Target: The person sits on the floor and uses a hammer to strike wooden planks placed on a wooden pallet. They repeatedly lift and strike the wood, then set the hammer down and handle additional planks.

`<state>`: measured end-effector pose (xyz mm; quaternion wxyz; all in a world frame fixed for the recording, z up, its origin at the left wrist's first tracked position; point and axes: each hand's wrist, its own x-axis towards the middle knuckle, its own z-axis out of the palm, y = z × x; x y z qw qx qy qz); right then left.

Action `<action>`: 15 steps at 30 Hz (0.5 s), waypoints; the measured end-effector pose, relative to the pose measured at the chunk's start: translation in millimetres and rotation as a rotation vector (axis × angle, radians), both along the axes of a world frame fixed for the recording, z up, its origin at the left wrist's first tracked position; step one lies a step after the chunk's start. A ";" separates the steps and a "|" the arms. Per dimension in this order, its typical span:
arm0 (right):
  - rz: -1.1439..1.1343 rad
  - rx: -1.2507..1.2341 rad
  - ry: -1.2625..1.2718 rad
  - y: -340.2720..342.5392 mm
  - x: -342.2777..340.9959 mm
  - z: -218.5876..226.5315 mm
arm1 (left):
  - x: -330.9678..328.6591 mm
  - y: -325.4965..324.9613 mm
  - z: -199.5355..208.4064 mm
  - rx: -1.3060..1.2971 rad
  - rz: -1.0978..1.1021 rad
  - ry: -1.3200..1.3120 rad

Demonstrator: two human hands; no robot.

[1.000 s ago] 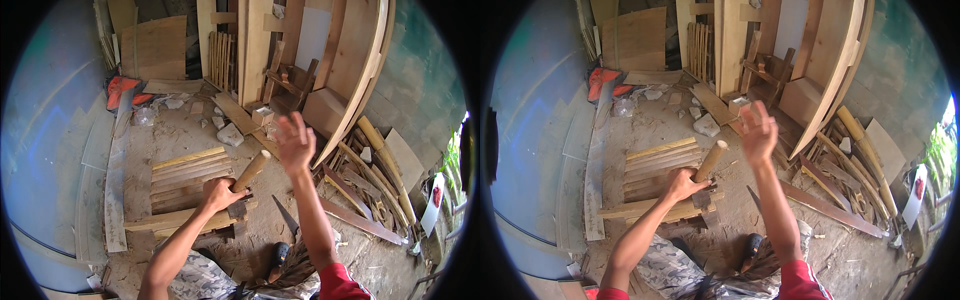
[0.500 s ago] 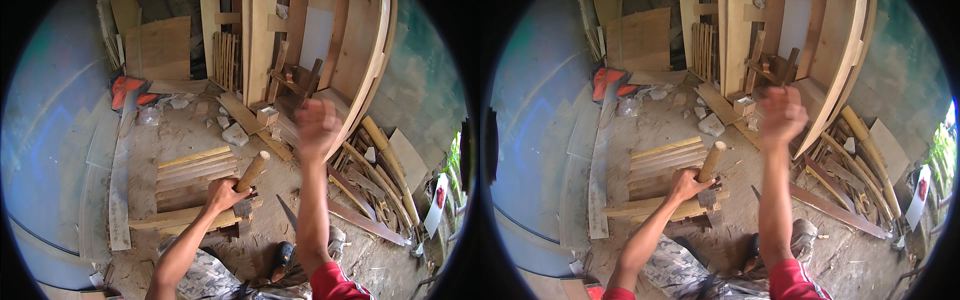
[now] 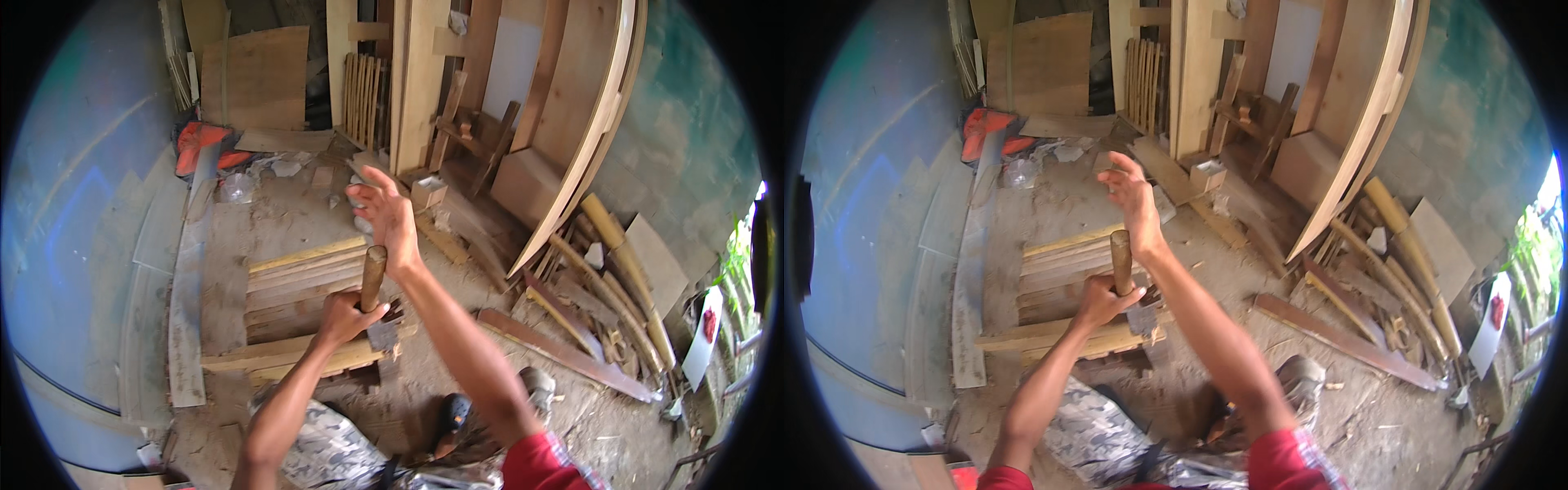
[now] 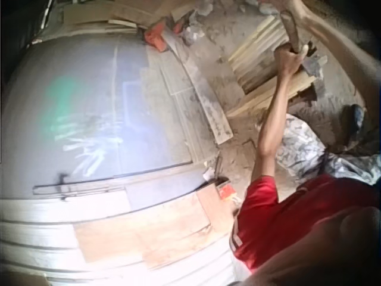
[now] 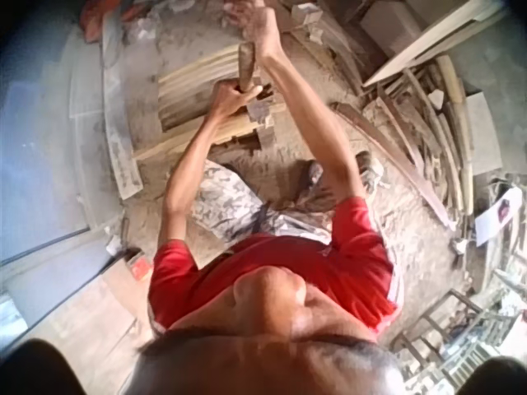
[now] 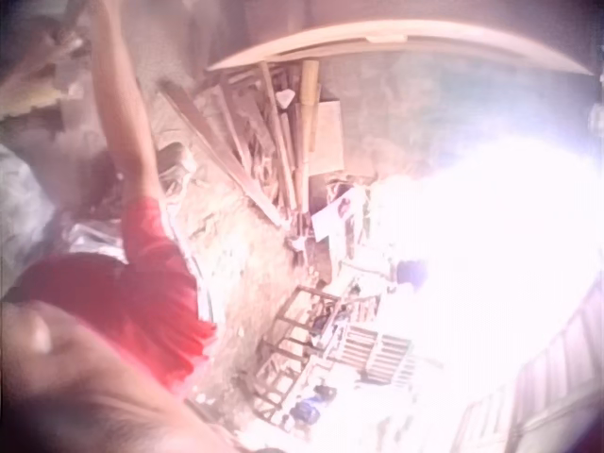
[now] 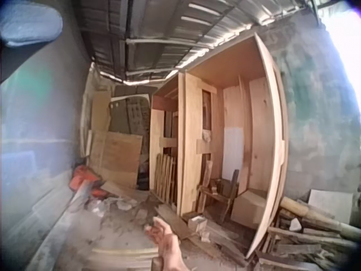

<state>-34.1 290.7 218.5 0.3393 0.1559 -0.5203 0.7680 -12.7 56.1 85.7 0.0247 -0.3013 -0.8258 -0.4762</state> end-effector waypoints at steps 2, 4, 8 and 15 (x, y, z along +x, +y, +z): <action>0.101 -0.009 -0.035 -28.0 5.0 -14.8 | 4.7 9.8 0.4 -0.038 0.035 0.038; 0.213 0.005 -0.047 -45.2 1.5 -11.3 | 0.7 14.7 -5.2 -0.059 0.092 0.128; 0.032 -0.414 0.224 51.7 21.2 19.9 | -2.1 7.1 -10.1 0.106 0.038 -0.001; 0.211 0.103 -0.090 -72.4 -6.4 -10.6 | 0.4 3.5 -12.6 0.071 0.084 0.022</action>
